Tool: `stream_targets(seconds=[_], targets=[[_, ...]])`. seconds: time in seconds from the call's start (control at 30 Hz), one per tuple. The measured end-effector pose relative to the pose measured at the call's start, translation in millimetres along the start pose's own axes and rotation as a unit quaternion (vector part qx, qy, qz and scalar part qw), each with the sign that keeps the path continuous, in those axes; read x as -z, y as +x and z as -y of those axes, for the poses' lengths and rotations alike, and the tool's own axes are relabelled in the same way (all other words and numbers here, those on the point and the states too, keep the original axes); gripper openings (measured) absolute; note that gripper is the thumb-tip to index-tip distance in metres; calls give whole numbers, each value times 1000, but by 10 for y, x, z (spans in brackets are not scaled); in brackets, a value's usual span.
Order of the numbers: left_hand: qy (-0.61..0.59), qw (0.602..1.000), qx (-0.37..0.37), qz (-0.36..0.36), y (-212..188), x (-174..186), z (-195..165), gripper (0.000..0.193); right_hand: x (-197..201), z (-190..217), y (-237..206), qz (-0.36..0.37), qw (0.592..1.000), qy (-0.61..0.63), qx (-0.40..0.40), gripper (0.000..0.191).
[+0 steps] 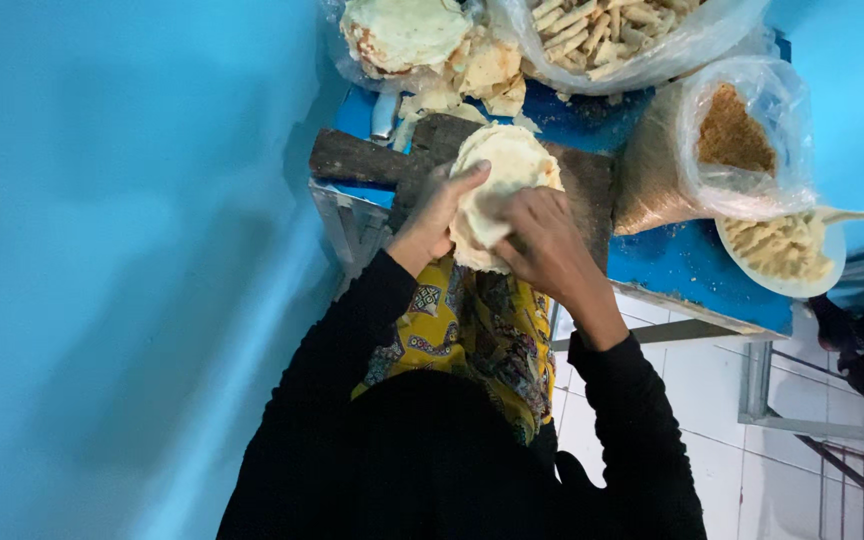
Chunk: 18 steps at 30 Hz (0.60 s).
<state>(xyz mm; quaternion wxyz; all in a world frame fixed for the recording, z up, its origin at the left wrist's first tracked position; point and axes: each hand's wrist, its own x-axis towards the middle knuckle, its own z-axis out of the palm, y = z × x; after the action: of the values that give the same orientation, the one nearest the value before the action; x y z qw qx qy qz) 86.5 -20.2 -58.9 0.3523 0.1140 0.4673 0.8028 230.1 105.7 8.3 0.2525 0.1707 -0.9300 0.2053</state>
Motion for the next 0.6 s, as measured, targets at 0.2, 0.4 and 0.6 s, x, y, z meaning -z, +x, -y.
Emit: stream_targets(seconds=[0.2,0.4,0.6], targets=[[-126,989,-4,71,84,60,62,43,40,4,-113,-17,998,-56,21,36],[-183,978,47,84,219,143,152,51,255,-93,-448,-3,995,102,0,23],[-204,976,46,61,270,153,-13,53,399,-351,-961,-183,906,367,-104,8]])
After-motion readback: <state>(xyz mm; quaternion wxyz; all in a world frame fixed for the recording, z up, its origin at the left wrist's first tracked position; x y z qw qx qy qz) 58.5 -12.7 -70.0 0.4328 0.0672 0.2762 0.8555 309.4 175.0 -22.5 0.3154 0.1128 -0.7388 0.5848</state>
